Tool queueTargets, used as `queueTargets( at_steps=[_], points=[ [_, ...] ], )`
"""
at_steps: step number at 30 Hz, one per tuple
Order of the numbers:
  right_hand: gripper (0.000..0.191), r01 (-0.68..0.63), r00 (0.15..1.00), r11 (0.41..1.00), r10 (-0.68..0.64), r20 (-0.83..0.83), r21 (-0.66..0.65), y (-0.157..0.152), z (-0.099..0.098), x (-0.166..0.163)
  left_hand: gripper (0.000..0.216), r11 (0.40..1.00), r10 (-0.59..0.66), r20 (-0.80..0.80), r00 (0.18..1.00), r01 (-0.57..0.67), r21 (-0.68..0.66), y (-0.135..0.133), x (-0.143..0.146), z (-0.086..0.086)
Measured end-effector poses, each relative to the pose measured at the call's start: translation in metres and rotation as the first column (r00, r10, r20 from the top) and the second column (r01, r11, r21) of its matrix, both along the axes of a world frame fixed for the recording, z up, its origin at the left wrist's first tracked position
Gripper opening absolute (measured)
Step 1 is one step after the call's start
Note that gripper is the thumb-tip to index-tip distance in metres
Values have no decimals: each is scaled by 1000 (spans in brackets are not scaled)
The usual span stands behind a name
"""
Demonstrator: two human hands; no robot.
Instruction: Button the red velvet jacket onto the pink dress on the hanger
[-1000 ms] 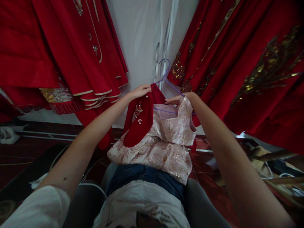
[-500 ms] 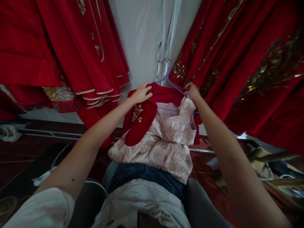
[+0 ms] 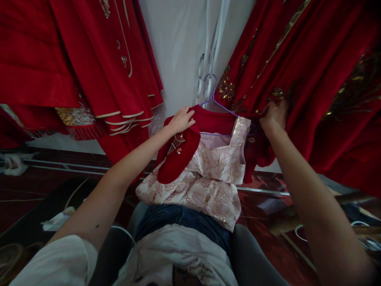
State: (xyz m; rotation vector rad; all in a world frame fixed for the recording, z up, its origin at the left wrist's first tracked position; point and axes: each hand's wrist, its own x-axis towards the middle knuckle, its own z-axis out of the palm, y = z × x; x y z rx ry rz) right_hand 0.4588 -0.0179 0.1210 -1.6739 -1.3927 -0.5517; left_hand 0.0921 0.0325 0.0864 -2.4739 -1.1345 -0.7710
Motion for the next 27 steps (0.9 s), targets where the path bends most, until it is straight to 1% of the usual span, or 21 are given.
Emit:
queueTargets(
  at_steps=[1,2,3,4,6,7,8,9,10,12,13,14,15,16,18,20,22,23,24,25,27],
  points=[
    [27,25,1000,999,-26,10,46,-1,1,3,25,1000,22,-2,1000,-22,7,-1,-1,0],
    [27,34,999,998,-35,12,45,-3,2,7,25,999,41,-4,999,-41,12,-2,-2,0],
    [27,34,999,999,-34,5,-2,-5,3,12,25,998,55,-6,998,-55,15,-3,-3,0],
    [25,28,1000,996,-29,-10,-86,-9,5,18,25,998,63,-8,998,-63,15,-3,-3,0],
    [19,-10,998,960,-8,-65,-280,-19,7,26,25,998,63,-3,998,-63,9,-5,-2,-1],
    [16,-50,993,936,10,-115,-349,-25,6,28,25,998,62,4,998,-62,5,-6,-1,-1],
    [16,-108,982,916,37,-187,-386,-31,4,28,25,998,61,14,998,-61,1,-6,1,-2],
    [18,-185,958,901,76,-277,-393,-36,2,26,26,998,62,22,998,-62,-3,-7,2,-2],
    [23,-281,916,883,131,-379,-375,-40,-3,22,26,998,63,28,998,-62,-8,-8,3,-3],
    [33,-455,786,844,232,-573,-283,-45,-14,10,26,998,64,32,997,-64,-16,-9,4,-3],
    [35,-501,728,834,262,-633,-231,-45,-20,3,26,998,64,31,997,-63,-20,-9,5,-3],
    [34,-513,700,837,278,-658,-192,-45,-26,-4,26,998,63,29,998,-63,-22,-10,4,-3],
    [32,-500,705,850,290,-647,-163,-44,-31,-11,25,998,63,28,998,-62,-25,-11,4,-3],
    [29,-474,736,869,302,-606,-143,-44,-36,-17,25,998,63,27,998,-62,-26,-12,3,-3],
    [28,-423,832,899,337,-441,-111,-42,-42,-27,25,998,63,26,998,-62,-23,-14,2,-2],
    [39,-412,898,903,379,-223,-124,-44,-47,-34,25,998,65,20,998,-64,-15,-16,1,-1],
    [57,-380,923,904,383,-21,-199,-47,-49,-40,26,998,68,16,998,-68,-11,-18,0,-1],
    [63,-350,927,909,371,57,-228,-49,-49,-42,27,997,71,16,997,-71,-15,-18,0,-1],
    [65,-319,929,918,351,113,-234,-50,-49,-43,27,997,74,19,997,-74,-21,-19,1,-1],
    [63,-289,936,933,322,144,-214,-51,-48,-44,28,997,78,21,997,-77,-31,-19,1,-1],
    [52,-234,958,966,249,141,-112,-50,-44,-44,28,995,86,21,996,-84,-53,-20,3,-1]
  ],
)
